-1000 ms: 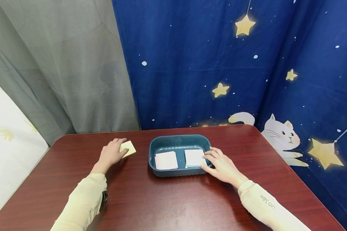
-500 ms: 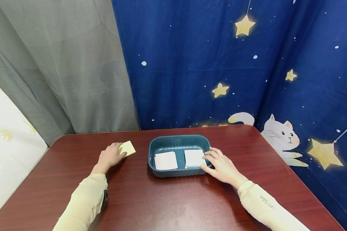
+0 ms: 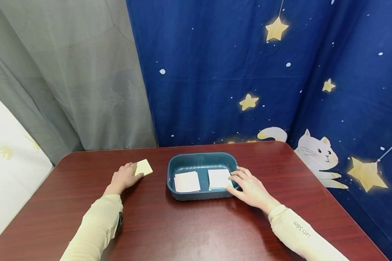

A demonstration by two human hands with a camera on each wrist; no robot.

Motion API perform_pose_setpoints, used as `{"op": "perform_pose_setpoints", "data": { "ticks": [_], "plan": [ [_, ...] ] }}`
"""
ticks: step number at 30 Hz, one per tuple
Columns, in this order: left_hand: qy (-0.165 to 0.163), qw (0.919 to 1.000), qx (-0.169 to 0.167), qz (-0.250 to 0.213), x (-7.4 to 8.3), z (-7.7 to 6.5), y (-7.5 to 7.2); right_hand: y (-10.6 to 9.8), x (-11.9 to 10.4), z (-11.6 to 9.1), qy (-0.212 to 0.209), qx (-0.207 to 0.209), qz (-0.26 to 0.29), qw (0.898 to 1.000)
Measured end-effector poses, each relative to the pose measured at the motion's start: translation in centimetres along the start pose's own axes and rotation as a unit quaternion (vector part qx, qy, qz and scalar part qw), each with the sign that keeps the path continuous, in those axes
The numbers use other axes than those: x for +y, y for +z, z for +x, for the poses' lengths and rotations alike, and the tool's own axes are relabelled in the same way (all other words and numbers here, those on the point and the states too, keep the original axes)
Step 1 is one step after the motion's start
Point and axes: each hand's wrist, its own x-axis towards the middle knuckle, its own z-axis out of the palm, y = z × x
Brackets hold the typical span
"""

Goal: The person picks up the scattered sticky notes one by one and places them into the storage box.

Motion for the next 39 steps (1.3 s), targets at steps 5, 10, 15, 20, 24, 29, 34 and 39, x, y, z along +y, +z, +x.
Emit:
{"op": "perform_pose_setpoints", "data": {
  "ticks": [5,10,15,20,24,29,34,39],
  "plan": [
    [-0.009,0.9999,-0.006,0.007,-0.3,0.3,0.2,0.0,0.0,0.0,-0.002,0.003,0.002,1.000],
    [-0.006,0.9999,-0.012,0.010,-0.5,0.6,0.0,0.1,0.0,-0.1,-0.004,0.005,0.004,1.000],
    [-0.006,0.9998,-0.017,0.009,-0.9,0.9,-0.1,0.3,0.0,-0.1,-0.005,0.007,0.002,1.000],
    [-0.013,0.9997,-0.020,0.006,-1.7,1.2,0.1,0.2,0.0,0.0,-0.006,0.007,0.002,1.000],
    [-0.015,0.9998,-0.015,0.003,-1.7,1.1,0.1,0.1,0.1,-0.1,-0.006,0.007,0.001,1.000],
    [-0.018,0.9998,-0.011,0.003,-0.8,0.7,-0.5,0.0,0.1,0.0,-0.005,0.008,0.000,1.000],
    [-0.026,0.9997,-0.006,0.001,-0.6,0.7,-0.4,0.0,0.1,0.0,-0.001,0.005,-0.003,1.000],
    [-0.034,0.9994,-0.004,-0.003,-0.6,0.6,-0.4,0.1,0.1,-0.1,-0.002,0.003,0.000,1.000]
  ]
}}
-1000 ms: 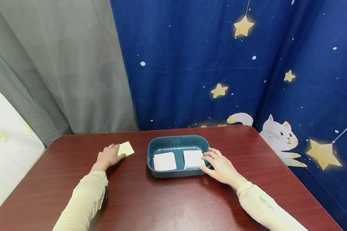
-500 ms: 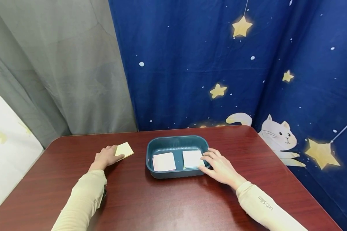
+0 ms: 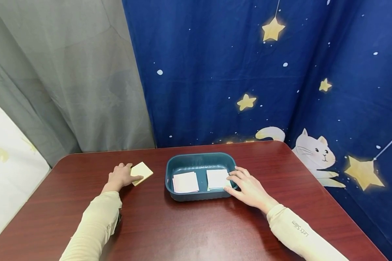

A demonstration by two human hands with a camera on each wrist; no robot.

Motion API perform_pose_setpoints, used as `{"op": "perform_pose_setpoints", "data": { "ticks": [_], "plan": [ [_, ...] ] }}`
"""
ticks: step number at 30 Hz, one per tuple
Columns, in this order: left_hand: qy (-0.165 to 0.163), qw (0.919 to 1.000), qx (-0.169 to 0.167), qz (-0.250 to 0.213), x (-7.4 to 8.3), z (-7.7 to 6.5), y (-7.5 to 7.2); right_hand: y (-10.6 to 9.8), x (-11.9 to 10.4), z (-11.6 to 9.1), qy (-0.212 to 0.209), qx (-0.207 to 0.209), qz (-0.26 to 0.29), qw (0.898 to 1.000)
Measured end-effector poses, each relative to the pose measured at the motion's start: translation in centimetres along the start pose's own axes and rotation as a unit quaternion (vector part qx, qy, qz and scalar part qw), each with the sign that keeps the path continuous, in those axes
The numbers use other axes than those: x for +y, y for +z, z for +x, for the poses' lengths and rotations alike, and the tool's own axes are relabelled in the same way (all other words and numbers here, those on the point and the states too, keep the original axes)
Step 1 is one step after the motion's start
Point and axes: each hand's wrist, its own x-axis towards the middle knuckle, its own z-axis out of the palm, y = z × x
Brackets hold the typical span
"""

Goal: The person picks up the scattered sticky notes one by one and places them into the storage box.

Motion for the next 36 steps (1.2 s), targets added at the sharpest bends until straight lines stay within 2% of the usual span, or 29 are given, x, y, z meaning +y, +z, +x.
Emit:
{"op": "perform_pose_setpoints", "data": {
  "ticks": [7,17,22,28,36],
  "plan": [
    [-0.012,0.9999,-0.006,0.003,0.37,-0.28,-0.27,-0.01,-0.03,0.03,-0.001,0.001,0.002,1.000],
    [-0.006,0.9998,0.017,-0.007,0.53,-0.36,-0.33,-0.13,-0.18,-0.04,0.004,-0.002,0.004,1.000],
    [0.002,0.9993,0.034,-0.011,0.44,-0.45,-0.19,-0.07,-0.19,-0.06,0.004,-0.001,0.003,1.000],
    [0.021,0.9977,0.064,0.006,0.32,-0.53,0.05,-0.03,-0.23,-0.14,0.000,0.002,0.003,1.000],
    [0.040,0.9946,0.095,0.008,0.67,-0.80,-0.79,-0.04,-0.12,-0.15,0.001,0.005,0.005,1.000]
  ]
}}
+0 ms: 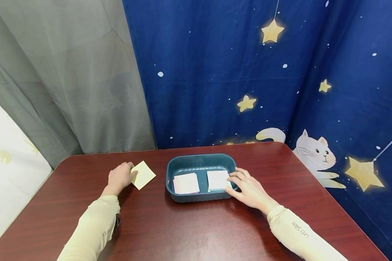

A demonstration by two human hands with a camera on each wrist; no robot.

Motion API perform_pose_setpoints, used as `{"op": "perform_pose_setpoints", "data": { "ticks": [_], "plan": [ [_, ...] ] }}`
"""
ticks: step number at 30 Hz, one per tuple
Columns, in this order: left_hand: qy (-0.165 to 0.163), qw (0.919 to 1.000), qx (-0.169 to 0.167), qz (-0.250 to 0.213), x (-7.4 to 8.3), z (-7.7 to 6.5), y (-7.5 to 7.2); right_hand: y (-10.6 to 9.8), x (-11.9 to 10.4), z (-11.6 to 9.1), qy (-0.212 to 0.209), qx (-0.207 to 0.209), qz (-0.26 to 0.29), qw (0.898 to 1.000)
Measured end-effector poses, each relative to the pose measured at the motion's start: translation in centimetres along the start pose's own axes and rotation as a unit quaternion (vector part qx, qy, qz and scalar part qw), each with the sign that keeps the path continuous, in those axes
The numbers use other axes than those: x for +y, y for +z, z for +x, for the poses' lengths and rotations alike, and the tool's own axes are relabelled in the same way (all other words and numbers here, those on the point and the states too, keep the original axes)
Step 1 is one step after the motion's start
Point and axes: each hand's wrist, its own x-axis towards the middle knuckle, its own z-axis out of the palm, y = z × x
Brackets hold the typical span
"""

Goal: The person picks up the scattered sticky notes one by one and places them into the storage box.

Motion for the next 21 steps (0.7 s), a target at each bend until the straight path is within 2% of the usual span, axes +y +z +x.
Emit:
{"op": "perform_pose_setpoints", "data": {
  "ticks": [9,21],
  "plan": [
    [0.049,0.9967,0.061,-0.019,1.2,-0.4,-1.7,0.0,0.1,0.0,0.001,-0.004,0.002,1.000],
    [0.118,0.9850,0.122,0.029,4.0,-0.8,-4.3,0.0,0.0,0.0,0.004,-0.008,-0.001,1.000]
  ]
}}
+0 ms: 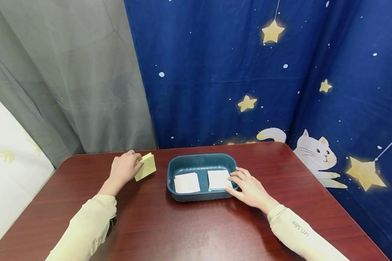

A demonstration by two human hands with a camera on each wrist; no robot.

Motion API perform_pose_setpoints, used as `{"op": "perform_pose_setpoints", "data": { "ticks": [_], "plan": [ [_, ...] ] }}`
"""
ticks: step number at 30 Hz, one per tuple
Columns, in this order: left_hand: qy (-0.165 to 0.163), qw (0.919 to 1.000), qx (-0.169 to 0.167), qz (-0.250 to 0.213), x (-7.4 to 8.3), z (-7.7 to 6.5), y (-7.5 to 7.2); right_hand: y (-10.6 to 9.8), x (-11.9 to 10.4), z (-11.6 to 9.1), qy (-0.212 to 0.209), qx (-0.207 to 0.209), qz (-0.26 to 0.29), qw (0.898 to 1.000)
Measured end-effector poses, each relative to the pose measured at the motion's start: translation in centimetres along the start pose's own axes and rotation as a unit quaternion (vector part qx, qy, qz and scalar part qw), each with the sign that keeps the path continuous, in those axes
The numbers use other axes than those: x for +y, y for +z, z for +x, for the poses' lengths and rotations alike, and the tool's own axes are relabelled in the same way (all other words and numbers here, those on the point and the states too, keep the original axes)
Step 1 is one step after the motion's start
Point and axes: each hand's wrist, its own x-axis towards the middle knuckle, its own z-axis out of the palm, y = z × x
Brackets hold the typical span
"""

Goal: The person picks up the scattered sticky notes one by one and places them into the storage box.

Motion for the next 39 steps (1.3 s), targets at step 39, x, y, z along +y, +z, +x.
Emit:
{"op": "perform_pose_setpoints", "data": {
  "ticks": [39],
  "plan": [
    [0.132,0.9891,0.060,-0.024,9.4,2.8,-3.7,0.0,0.1,-0.1,-0.009,0.013,0.004,1.000]
  ]
}}
